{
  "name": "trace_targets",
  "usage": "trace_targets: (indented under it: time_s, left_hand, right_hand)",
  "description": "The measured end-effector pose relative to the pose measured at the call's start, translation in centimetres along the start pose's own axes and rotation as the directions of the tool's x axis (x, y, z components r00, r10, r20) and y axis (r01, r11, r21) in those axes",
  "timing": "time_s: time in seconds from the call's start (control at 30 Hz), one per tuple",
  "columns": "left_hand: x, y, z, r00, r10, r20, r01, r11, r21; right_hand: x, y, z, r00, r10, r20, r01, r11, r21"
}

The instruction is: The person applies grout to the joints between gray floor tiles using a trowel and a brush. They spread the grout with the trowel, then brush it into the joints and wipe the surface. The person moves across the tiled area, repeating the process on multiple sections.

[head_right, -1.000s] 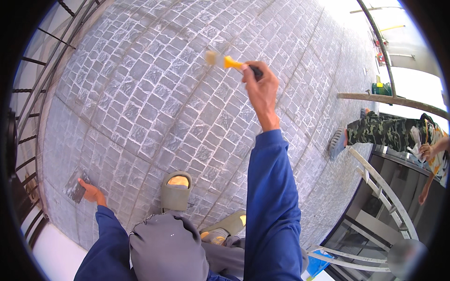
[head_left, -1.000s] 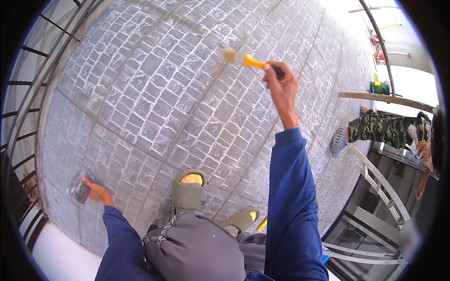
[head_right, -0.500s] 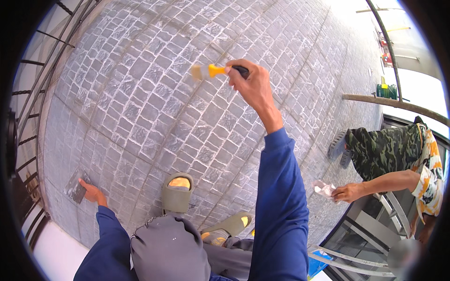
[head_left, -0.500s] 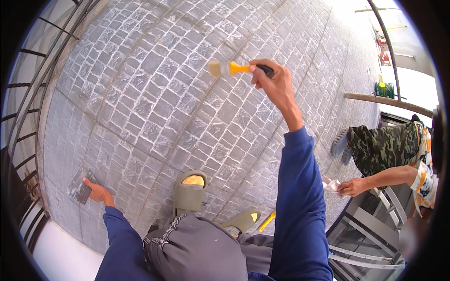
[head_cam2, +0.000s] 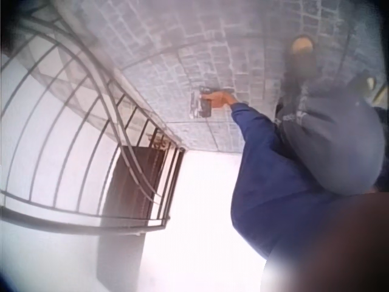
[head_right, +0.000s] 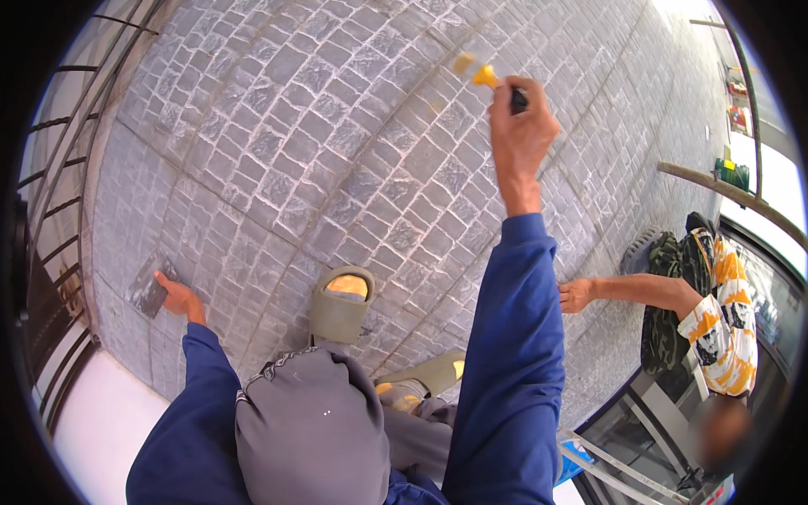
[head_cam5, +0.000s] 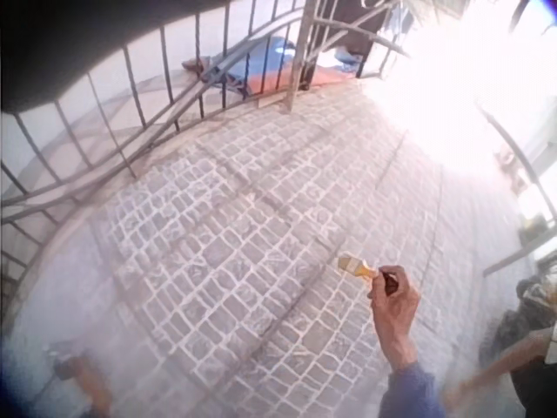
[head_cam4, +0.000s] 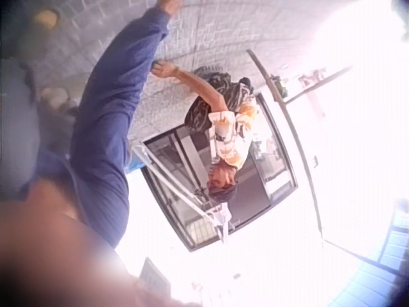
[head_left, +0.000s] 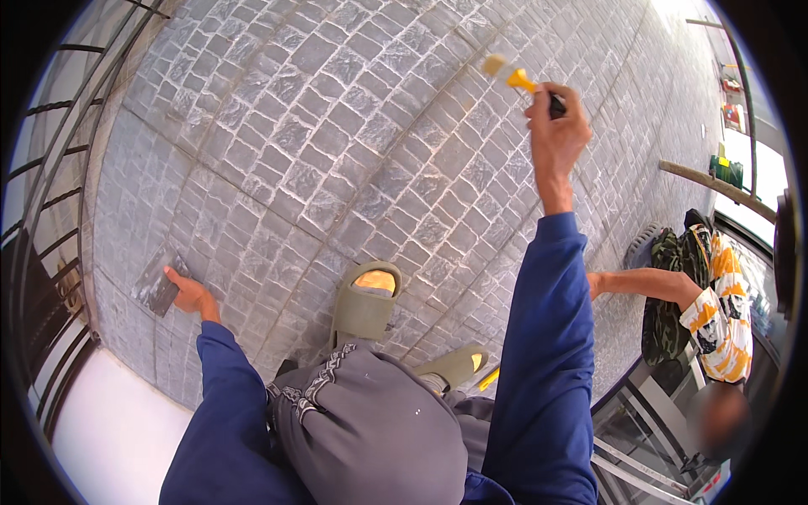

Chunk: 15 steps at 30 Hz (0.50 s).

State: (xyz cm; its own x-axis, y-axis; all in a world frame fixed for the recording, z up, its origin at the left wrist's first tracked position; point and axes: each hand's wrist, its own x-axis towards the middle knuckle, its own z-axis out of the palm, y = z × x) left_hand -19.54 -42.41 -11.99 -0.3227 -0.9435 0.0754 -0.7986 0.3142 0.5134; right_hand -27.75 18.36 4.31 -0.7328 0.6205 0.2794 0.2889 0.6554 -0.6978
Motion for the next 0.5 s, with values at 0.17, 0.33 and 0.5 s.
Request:
trace_targets:
  time_s: [0.17, 0.33, 0.5]
  left_hand:
    - [0.1, 0.3, -0.2, 1.000, 0.015, 0.024, -0.016, 0.999, 0.043]
    - [0.5, -0.2, 0.0, 0.998, 0.066, -0.022, -0.066, 0.997, 0.026]
    - [1.4, 0.2, 0.4, 0.989, -0.120, 0.089, 0.118, 0.993, 0.022]
  right_hand:
    - [-1.8, -2.3, -3.2, 0.943, 0.047, 0.328, -0.164, 0.926, 0.339]
    - [-16.2, -6.6, 1.3, 0.433, 0.067, 0.899, -0.524, 0.830, 0.190]
    - [-14.2, -2.9, 2.1, 0.910, 0.035, 0.414, -0.153, 0.955, 0.255]
